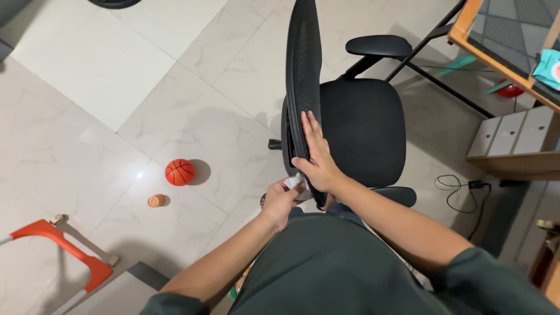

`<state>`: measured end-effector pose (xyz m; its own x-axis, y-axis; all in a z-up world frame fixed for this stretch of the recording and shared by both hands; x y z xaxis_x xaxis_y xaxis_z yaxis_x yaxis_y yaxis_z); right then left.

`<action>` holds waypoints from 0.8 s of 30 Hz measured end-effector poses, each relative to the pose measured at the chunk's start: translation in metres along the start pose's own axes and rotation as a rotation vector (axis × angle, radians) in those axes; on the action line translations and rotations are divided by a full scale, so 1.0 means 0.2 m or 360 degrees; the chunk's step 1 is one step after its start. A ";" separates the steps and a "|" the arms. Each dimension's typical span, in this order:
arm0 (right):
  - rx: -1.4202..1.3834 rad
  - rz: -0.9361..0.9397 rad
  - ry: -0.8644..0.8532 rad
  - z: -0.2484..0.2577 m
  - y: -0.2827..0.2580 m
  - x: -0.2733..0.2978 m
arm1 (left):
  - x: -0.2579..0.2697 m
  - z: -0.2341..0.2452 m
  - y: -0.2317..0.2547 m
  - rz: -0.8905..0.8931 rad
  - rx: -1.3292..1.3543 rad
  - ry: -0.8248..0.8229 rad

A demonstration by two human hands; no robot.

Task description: The recorder is cleaning an office chair and organizing objects on a desk.

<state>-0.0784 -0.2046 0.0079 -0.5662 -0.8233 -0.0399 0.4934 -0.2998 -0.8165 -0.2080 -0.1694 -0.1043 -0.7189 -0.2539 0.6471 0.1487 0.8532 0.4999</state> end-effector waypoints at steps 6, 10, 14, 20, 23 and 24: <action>-0.0054 -0.0044 -0.0087 0.04 0.05 0.03 | -0.21 -0.09 0.35 -0.0448 -0.0350 0.0108; -0.0023 0.0106 -0.0107 0.00 0.06 0.09 | -0.14 -0.47 0.75 -0.0757 0.0189 -0.0249; 0.0254 0.0026 -0.0465 -0.13 0.43 0.18 | 0.28 -0.67 0.69 -0.1638 -0.1031 0.0295; -0.0143 0.0140 -0.0396 0.17 0.12 0.37 | 0.27 -0.41 0.26 -0.1625 -0.0801 0.0911; -0.0169 0.0292 -0.0491 0.23 0.21 0.51 | 0.34 -0.61 -0.02 -0.1494 -0.0814 0.0785; -0.0211 0.0272 -0.0577 0.26 0.23 0.56 | 0.32 -0.60 -0.07 -0.1610 -0.0813 0.0838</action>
<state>-0.0847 -0.3350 -0.0033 -0.2029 -0.9792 0.0048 0.4573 -0.0991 -0.8838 -0.1745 -0.2527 -0.0012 -0.3232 -0.9441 -0.0647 0.0193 -0.0750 0.9970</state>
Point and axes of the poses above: each hand's wrist, its own x-axis away from the middle knuckle, its own z-axis out of the back of the hand, y = z × x, the point moved 7 cm from there along -x, towards the middle knuckle, and after that the axes turned 2 degrees about -z, right-handed, at the moved point
